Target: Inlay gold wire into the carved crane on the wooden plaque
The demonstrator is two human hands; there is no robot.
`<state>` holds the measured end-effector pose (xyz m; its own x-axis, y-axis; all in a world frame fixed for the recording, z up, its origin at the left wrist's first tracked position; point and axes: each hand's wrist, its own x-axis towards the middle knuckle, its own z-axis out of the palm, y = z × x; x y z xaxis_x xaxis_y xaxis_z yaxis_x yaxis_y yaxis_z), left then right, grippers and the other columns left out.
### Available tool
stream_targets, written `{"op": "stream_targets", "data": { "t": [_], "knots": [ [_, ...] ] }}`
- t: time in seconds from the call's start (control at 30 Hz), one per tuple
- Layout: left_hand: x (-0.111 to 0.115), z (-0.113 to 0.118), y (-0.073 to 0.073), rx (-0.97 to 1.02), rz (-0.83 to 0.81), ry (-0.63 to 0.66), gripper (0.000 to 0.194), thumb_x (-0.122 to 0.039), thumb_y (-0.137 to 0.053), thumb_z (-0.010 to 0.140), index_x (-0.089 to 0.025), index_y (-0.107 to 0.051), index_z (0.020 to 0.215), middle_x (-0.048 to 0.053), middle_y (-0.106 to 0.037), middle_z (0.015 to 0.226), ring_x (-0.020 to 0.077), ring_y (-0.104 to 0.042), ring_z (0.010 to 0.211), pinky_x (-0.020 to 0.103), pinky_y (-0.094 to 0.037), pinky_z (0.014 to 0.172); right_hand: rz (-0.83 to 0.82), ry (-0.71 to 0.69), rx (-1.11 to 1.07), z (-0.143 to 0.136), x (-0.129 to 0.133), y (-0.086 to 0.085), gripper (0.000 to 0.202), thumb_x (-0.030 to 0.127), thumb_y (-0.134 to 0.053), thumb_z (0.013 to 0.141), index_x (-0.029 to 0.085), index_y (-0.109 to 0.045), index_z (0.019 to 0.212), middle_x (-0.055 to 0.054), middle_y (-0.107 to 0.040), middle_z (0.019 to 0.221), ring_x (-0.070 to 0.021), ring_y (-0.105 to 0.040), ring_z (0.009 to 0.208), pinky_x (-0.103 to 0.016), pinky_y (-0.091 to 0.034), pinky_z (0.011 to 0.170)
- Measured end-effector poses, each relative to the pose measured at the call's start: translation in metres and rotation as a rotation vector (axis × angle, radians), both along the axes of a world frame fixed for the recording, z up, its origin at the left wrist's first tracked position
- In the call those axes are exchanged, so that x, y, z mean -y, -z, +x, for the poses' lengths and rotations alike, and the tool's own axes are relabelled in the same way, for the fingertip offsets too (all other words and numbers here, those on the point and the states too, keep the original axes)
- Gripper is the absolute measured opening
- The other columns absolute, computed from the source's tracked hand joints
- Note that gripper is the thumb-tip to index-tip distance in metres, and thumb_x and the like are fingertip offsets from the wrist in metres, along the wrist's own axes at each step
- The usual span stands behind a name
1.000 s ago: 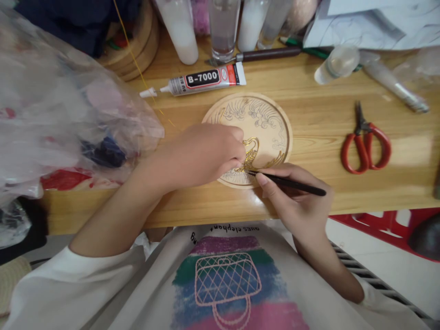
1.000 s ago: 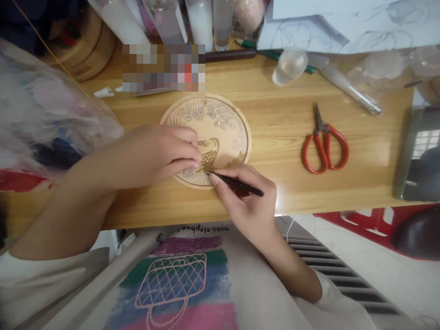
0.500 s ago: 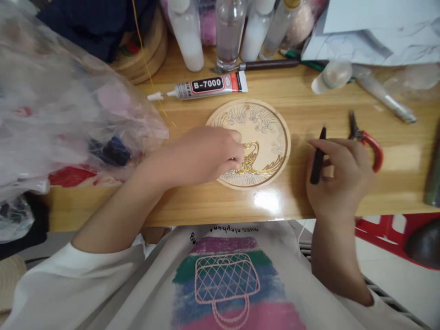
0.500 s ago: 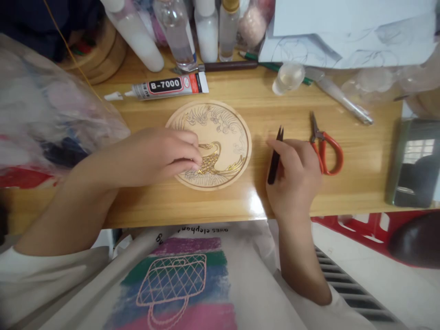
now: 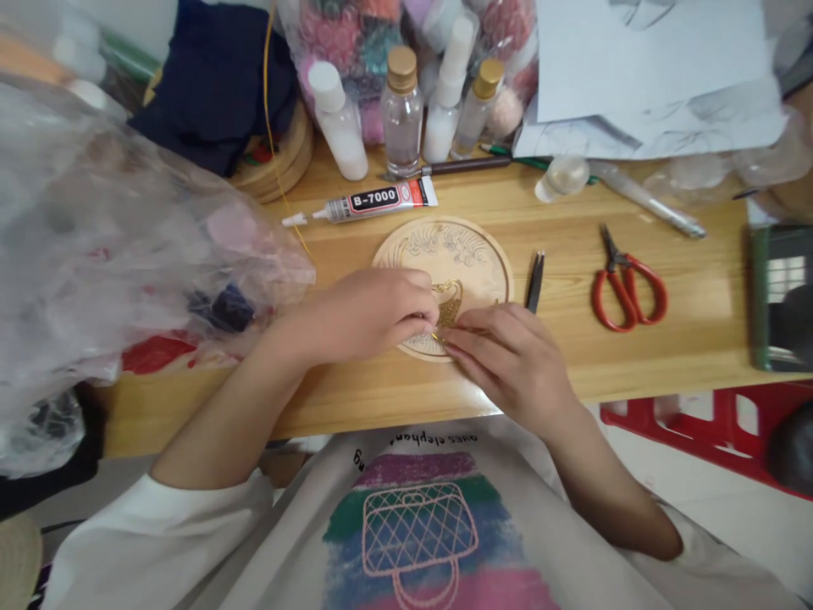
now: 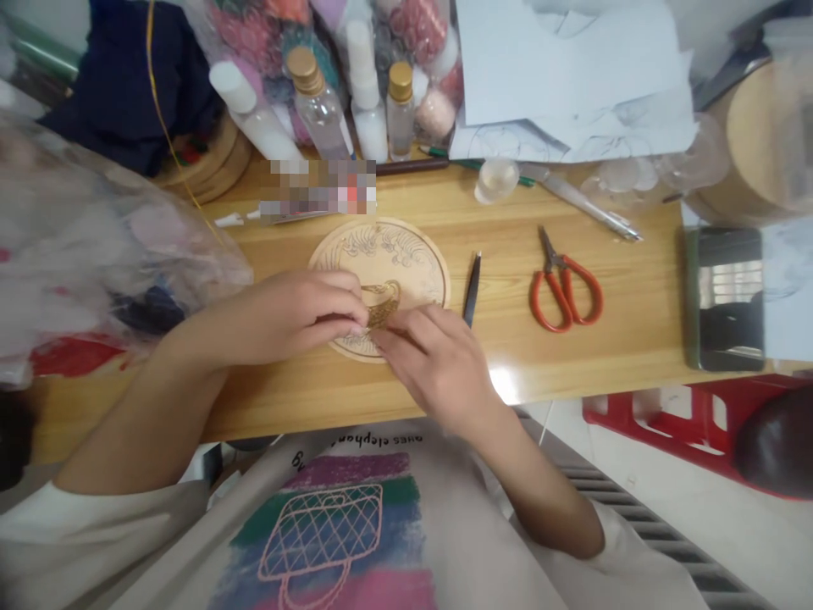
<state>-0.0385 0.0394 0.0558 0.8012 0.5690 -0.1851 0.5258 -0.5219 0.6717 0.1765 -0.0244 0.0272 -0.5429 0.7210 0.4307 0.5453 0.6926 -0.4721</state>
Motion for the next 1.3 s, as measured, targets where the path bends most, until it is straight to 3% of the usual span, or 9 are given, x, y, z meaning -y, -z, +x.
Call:
{"op": "stream_targets", "data": {
  "t": [0.47,1.0,1.2,1.3],
  "knots": [
    [0.000,-0.004,-0.004,0.238,-0.085,-0.005,0.017,-0.012,-0.053,0.090,-0.014,-0.067,0.081,-0.001,-0.063,0.079,0.0096,-0.057,0.075,0.021,-0.040,0.073,0.278,-0.008,0.020,0.003,0.000,0.001,0.012,0.012,-0.068,0.088,0.019,-0.068,0.097,-0.003,-0.074,0.088,-0.0163,-0.063,0.079,-0.031,-0.048,0.061],
    [0.001,-0.003,-0.009,0.290,-0.049,-0.027,0.020,-0.015,-0.053,0.093,-0.014,-0.068,0.080,0.001,-0.063,0.081,0.0103,-0.055,0.072,0.023,-0.042,0.075,0.242,-0.045,-0.019,0.008,-0.001,0.001,0.018,0.007,-0.067,0.085,0.012,-0.069,0.103,-0.008,-0.076,0.092,-0.0197,-0.065,0.081,-0.034,-0.053,0.064],
    [0.004,-0.003,-0.001,0.225,0.006,-0.027,0.019,-0.013,-0.055,0.093,-0.014,-0.071,0.083,0.001,-0.065,0.082,0.0110,-0.059,0.076,0.023,-0.041,0.073,0.225,-0.015,0.016,0.010,-0.004,0.005,0.016,0.013,-0.068,0.087,0.017,-0.067,0.103,-0.006,-0.074,0.092,-0.0178,-0.066,0.080,-0.032,-0.054,0.067],
    [0.004,-0.006,0.007,0.153,0.025,-0.025,0.021,-0.015,-0.052,0.095,-0.014,-0.071,0.085,0.003,-0.065,0.085,0.0127,-0.059,0.078,0.024,-0.041,0.073,0.177,0.108,0.023,0.020,-0.006,0.003,0.018,0.017,-0.070,0.086,0.018,-0.067,0.103,-0.007,-0.074,0.092,-0.0179,-0.067,0.080,-0.032,-0.055,0.069]
  ]
}}
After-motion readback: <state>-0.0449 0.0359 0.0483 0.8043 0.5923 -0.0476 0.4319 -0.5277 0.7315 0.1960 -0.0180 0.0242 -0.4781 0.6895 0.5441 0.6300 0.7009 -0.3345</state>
